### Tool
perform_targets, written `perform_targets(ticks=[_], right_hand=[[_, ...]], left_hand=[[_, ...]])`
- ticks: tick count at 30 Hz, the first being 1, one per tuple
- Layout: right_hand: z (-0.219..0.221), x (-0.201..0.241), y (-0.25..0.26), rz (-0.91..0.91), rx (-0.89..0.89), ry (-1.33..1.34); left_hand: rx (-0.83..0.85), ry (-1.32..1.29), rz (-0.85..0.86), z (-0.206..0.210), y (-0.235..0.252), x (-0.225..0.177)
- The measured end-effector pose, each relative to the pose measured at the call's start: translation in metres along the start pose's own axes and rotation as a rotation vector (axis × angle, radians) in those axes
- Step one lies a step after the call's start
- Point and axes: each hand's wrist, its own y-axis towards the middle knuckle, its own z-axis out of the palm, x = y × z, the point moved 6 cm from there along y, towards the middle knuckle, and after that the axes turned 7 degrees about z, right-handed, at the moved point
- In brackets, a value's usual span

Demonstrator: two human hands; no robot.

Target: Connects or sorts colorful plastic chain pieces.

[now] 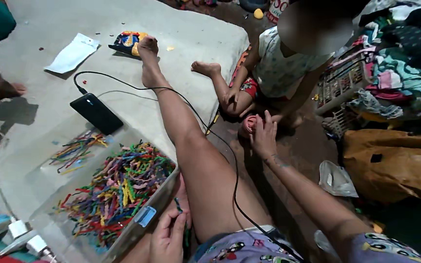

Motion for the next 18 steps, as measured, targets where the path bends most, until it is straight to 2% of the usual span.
perform_targets(ticks=[3, 5, 12, 15, 18], right_hand=[[0.004, -0.007, -0.004, 0.25, -0.047, 0.086], [0.008, -0.007, -0.006, 0.321, -0.04, 0.064], [0.015, 0.005, -0.006, 0.086, -0.052, -0.094], [0.026, 0.013, -0.004, 0.069, 0.002, -0.055], [0.041, 0.014, -0.005, 0.085, -0.043, -0.057]], left_hand=[[-0.022, -0.005, -0.018, -0.004, 0.0, 0.003], [-0.031, -0.003, -0.031, -0.005, 0.001, 0.004], [0.022, -0.009, -0.007, 0.003, 0.005, 0.012], [0.045, 0.002, -0.013, 0.008, 0.003, 0.012], [0.063, 0.005, -0.009, 0.009, 0.0, 0.015]])
